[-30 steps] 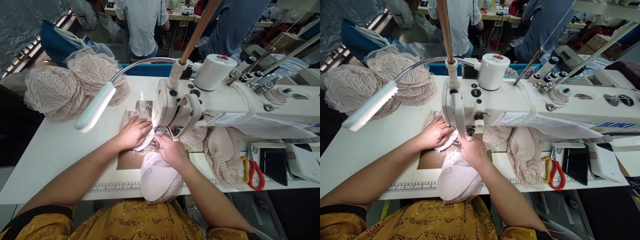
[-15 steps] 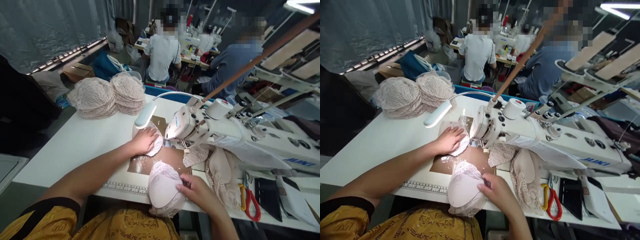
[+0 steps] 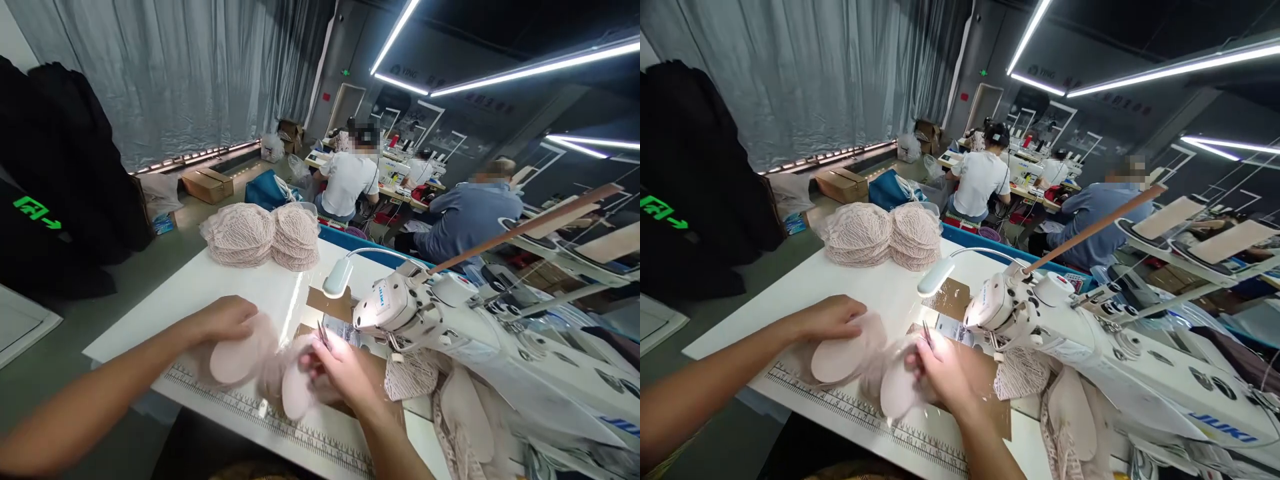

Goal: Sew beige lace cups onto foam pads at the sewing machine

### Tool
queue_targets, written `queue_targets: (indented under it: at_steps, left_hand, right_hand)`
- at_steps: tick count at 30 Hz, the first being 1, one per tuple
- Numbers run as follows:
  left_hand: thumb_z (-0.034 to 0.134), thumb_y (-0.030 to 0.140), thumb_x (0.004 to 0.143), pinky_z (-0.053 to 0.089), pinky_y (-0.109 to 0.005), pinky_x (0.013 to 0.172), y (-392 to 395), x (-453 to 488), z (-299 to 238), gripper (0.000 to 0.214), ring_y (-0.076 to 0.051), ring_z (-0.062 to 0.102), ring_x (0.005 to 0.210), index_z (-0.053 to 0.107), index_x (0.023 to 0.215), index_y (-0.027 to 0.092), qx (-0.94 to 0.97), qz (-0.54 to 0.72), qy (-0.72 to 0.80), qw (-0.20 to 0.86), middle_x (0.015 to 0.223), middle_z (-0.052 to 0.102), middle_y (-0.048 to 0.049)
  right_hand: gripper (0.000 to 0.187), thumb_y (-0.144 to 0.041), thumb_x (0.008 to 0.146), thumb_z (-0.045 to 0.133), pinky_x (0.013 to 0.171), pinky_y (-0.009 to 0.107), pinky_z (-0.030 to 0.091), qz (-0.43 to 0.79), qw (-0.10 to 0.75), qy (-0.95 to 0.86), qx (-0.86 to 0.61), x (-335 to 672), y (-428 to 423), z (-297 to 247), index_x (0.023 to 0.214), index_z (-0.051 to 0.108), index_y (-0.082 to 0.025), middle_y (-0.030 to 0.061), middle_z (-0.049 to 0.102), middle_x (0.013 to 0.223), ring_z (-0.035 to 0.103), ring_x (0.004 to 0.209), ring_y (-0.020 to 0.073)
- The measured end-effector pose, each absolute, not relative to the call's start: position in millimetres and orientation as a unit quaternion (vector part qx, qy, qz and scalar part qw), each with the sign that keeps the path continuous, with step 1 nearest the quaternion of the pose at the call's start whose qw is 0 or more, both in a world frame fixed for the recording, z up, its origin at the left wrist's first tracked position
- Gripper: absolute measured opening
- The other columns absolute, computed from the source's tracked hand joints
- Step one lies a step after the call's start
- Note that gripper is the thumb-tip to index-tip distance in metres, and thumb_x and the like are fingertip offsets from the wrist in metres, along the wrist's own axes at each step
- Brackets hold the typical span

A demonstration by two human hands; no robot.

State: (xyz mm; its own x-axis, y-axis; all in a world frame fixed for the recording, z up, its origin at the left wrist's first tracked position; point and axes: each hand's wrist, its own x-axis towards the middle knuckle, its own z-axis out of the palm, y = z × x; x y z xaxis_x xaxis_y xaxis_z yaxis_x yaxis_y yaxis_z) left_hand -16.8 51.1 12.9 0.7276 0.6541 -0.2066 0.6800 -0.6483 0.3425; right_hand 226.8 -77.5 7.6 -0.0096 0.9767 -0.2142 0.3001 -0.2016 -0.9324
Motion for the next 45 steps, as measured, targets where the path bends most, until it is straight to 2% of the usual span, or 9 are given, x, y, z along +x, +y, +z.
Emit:
queue_targets:
  at_steps: [4, 9, 13, 19, 27, 31, 36, 41, 45]
  left_hand:
    - [0.042, 0.035, 0.087, 0.039, -0.034, 0.069, 71, -56, 56, 0.027, -0.024, 0.056, 0.075, 0.050, 0.068, 0.019, 0.906, 0.119, 0.405, 0.025, 0.073, 0.060, -0.0060]
    - [0.044, 0.033, 0.090, 0.036, -0.047, 0.101, 136, -58, 125, 0.020, -0.031, 0.050, 0.118, 0.056, 0.085, 0.018, 0.835, 0.387, 0.343, -0.185, 0.118, 0.062, -0.0132]
    - [0.051, 0.030, 0.085, 0.036, -0.049, 0.105, 185, -38, 103, 0.024, -0.032, 0.042, 0.131, 0.059, 0.103, 0.016, 0.868, 0.338, 0.340, -0.132, 0.131, 0.056, -0.0137]
    - [0.066, 0.051, 0.076, 0.026, -0.053, 0.114, 200, -24, 24, 0.079, -0.036, 0.026, 0.143, 0.039, 0.143, 0.016, 0.888, 0.221, 0.404, -0.008, 0.153, 0.035, -0.0135]
    - [0.055, 0.056, 0.081, 0.021, -0.047, 0.118, 199, -34, 27, 0.074, -0.032, 0.026, 0.144, 0.042, 0.142, 0.016, 0.880, 0.250, 0.404, -0.013, 0.154, 0.035, -0.0123]
    - [0.048, 0.055, 0.083, 0.021, -0.047, 0.117, 184, -39, 33, 0.071, -0.031, 0.027, 0.144, 0.044, 0.140, 0.012, 0.877, 0.230, 0.420, -0.028, 0.153, 0.035, -0.0145]
    - [0.037, 0.058, 0.084, 0.029, -0.048, 0.115, 138, -49, 31, 0.071, -0.032, 0.039, 0.136, 0.050, 0.133, 0.009, 0.892, 0.231, 0.389, 0.004, 0.145, 0.046, -0.0170]
    - [0.050, 0.064, 0.082, 0.055, -0.030, 0.077, 85, -47, 10, 0.046, -0.029, 0.044, 0.133, 0.049, 0.125, 0.051, 0.894, 0.170, 0.383, 0.157, 0.145, 0.044, 0.0208]
    - [0.058, 0.059, 0.081, 0.054, -0.023, 0.061, 42, -11, -2, 0.038, -0.028, 0.052, 0.126, 0.055, 0.119, 0.054, 0.898, 0.139, 0.342, 0.238, 0.136, 0.054, 0.0209]
  right_hand:
    - [0.023, -0.037, 0.095, 0.045, 0.081, 0.036, 0.055, 0.334, 0.445, -0.642, -0.528, 188, -13, 19, 0.100, 0.061, -0.020, 0.0081, 0.070, 0.099, 0.067, 0.091, 0.0211]
    - [0.025, -0.027, 0.097, 0.038, 0.110, 0.043, 0.038, 0.004, 0.599, -0.689, -0.409, 180, 80, 51, 0.111, 0.057, -0.018, 0.0145, 0.055, 0.136, 0.049, 0.130, 0.0222]
    - [0.031, -0.020, 0.095, 0.033, 0.113, 0.046, 0.033, -0.017, 0.551, -0.686, -0.474, 200, 134, 38, 0.114, 0.058, -0.018, 0.0150, 0.050, 0.142, 0.041, 0.137, 0.0212]
    - [0.044, -0.020, 0.092, 0.037, 0.115, 0.046, 0.033, 0.052, 0.434, -0.680, -0.588, 230, 131, -15, 0.133, 0.053, -0.017, 0.0127, 0.043, 0.150, 0.035, 0.142, 0.0235]
    - [0.044, -0.011, 0.087, 0.040, 0.106, 0.041, 0.042, 0.093, 0.304, -0.768, -0.557, 238, 31, -8, 0.127, 0.055, -0.018, 0.0134, 0.052, 0.139, 0.049, 0.130, 0.0246]
    - [0.042, -0.004, 0.079, 0.041, 0.078, 0.029, 0.053, 0.120, 0.209, -0.799, -0.551, 249, -49, -2, 0.111, 0.061, -0.022, 0.0058, 0.067, 0.103, 0.064, 0.091, 0.0185]
    - [0.031, -0.008, 0.081, 0.046, 0.069, 0.027, 0.050, 0.024, 0.263, -0.677, -0.687, 300, -139, -14, 0.101, 0.065, -0.022, 0.0045, 0.068, 0.090, 0.064, 0.078, 0.0174]
    - [0.027, -0.027, 0.088, 0.052, 0.075, 0.036, 0.050, -0.105, 0.261, -0.495, -0.822, 356, -203, -29, 0.110, 0.062, -0.016, 0.0145, 0.066, 0.108, 0.064, 0.093, 0.0271]
    - [0.022, -0.024, 0.085, 0.051, 0.067, 0.034, 0.045, -0.055, 0.241, -0.430, -0.868, 380, -221, -42, 0.100, 0.065, -0.015, 0.0153, 0.069, 0.095, 0.064, 0.080, 0.0267]
